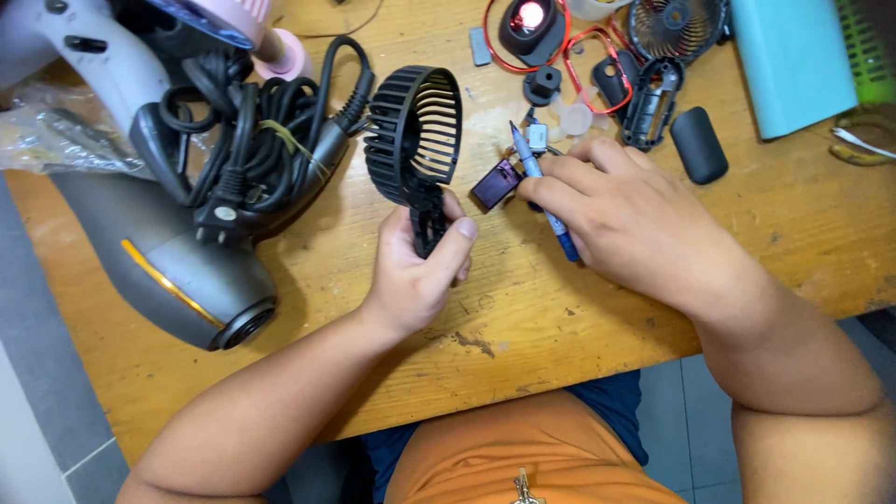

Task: A person is using a blue marker to mark various parts of a disassembled small handheld fan on a wooden workbench.

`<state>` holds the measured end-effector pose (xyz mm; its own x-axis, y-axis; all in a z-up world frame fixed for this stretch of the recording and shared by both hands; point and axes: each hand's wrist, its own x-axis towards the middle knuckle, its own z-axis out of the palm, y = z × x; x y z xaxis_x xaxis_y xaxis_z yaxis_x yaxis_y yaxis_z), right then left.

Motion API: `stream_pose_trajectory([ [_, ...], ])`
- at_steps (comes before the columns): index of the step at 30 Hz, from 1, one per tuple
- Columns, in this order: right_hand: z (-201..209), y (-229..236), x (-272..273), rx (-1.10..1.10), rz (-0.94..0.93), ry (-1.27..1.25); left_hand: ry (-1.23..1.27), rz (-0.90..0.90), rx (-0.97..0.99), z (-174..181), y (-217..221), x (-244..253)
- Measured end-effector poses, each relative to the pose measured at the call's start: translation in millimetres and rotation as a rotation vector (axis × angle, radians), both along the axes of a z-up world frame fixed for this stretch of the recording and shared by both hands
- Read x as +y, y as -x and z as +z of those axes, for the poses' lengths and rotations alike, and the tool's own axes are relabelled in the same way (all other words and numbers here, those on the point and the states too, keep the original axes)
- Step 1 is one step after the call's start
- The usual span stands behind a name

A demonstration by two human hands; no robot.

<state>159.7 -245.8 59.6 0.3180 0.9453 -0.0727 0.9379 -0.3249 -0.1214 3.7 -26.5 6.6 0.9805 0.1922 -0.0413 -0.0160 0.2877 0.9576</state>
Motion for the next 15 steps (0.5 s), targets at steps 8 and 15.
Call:
stream_pose_trajectory([
  [8,-1.8,5.3,3.8,0.085,-0.041,0.014,-0.026,0.025,0.019,10.3,-1.7,1.0],
  [15,-3.6,8.0,12.0,0.138,-0.021,-0.108,0.009,0.008,0.001,5.5,-1.6,1.2],
])
